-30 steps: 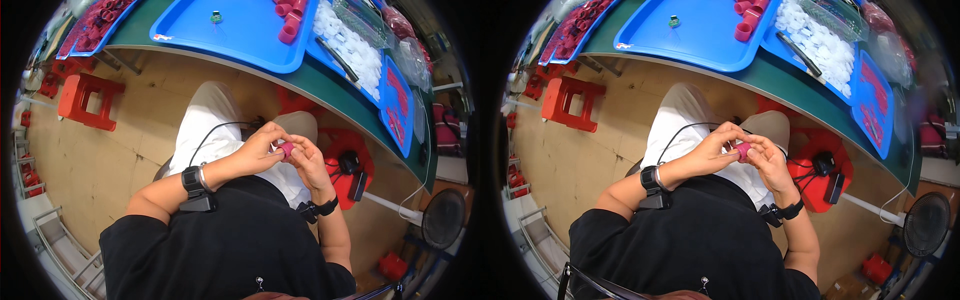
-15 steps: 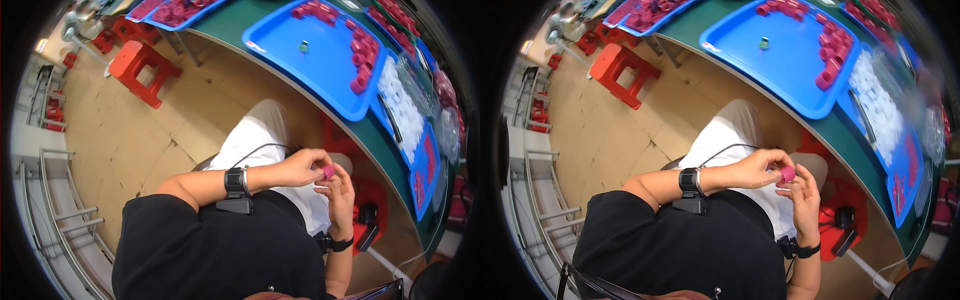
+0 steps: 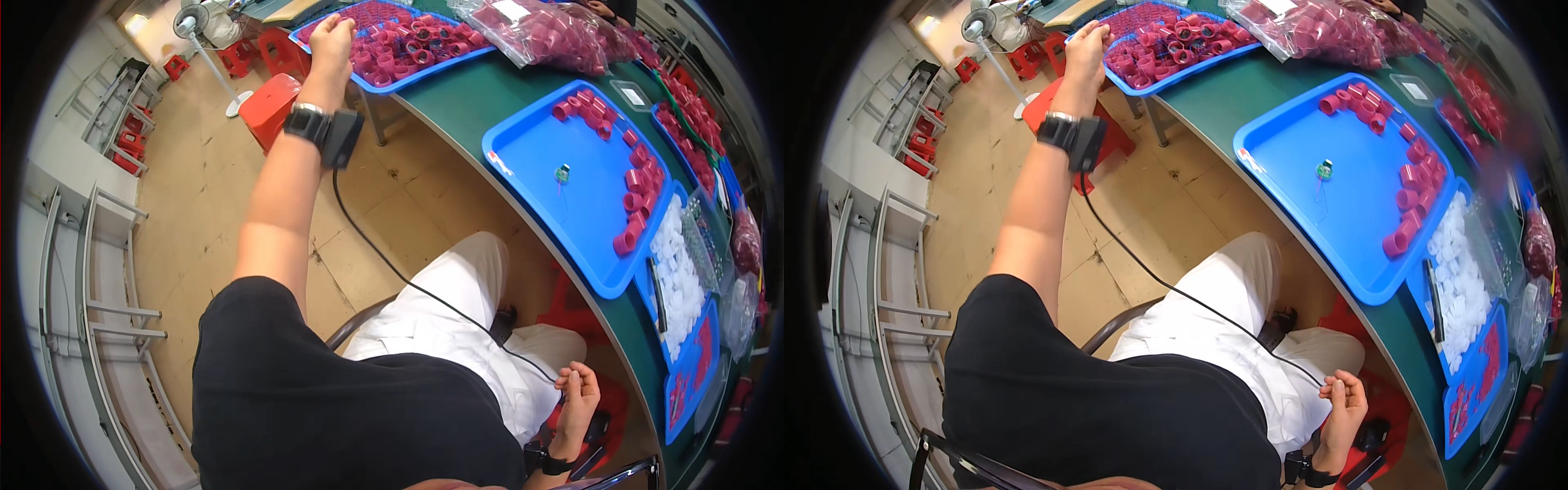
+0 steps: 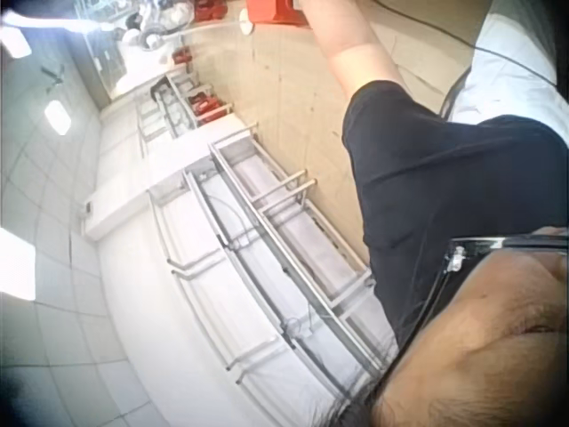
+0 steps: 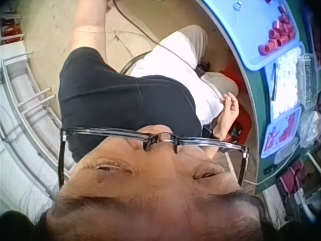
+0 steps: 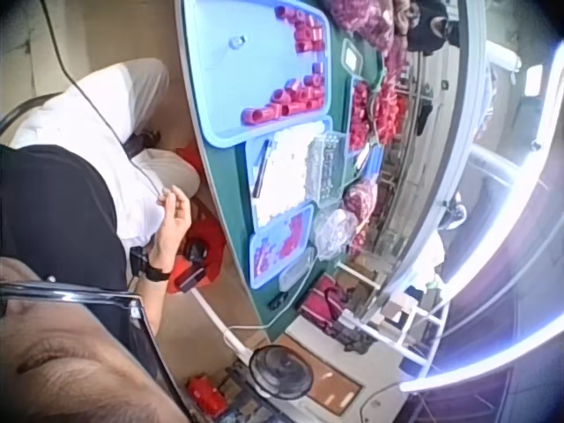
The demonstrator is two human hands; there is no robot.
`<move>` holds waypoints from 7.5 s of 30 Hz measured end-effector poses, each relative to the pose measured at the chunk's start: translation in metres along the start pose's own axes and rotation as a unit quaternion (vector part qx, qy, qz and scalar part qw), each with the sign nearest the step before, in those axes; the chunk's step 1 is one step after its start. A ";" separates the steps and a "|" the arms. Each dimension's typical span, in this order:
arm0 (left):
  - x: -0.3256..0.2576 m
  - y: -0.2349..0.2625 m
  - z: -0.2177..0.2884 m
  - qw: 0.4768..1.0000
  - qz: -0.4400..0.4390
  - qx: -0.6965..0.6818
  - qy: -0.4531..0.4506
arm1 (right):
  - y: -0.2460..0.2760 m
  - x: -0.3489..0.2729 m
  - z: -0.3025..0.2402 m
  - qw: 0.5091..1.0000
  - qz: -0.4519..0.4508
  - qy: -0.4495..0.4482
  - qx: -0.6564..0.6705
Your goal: Assembling small electronic components by inserting green circuit boards into pink cylindrical housings.
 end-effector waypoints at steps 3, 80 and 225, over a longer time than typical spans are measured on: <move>0.061 0.017 -0.021 0.991 -0.029 0.130 -0.013 | -0.004 0.005 0.002 1.000 0.005 -0.004 -0.013; -0.425 -0.188 0.043 0.753 -0.643 0.024 0.140 | -0.002 -0.010 -0.057 0.973 -0.057 0.070 0.214; -0.506 -0.121 0.028 0.714 -0.701 0.000 0.002 | -0.019 -0.017 0.003 0.926 -0.128 -0.102 0.339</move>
Point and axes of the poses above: each hand's wrist, its own x-axis towards the middle knuckle, its own y-axis out of the back of the hand, z = x × y, the point moved 4 cm from there along x, towards the middle knuckle, and after that the axes turned 11 degrees about -x, right-handed, at the moved point
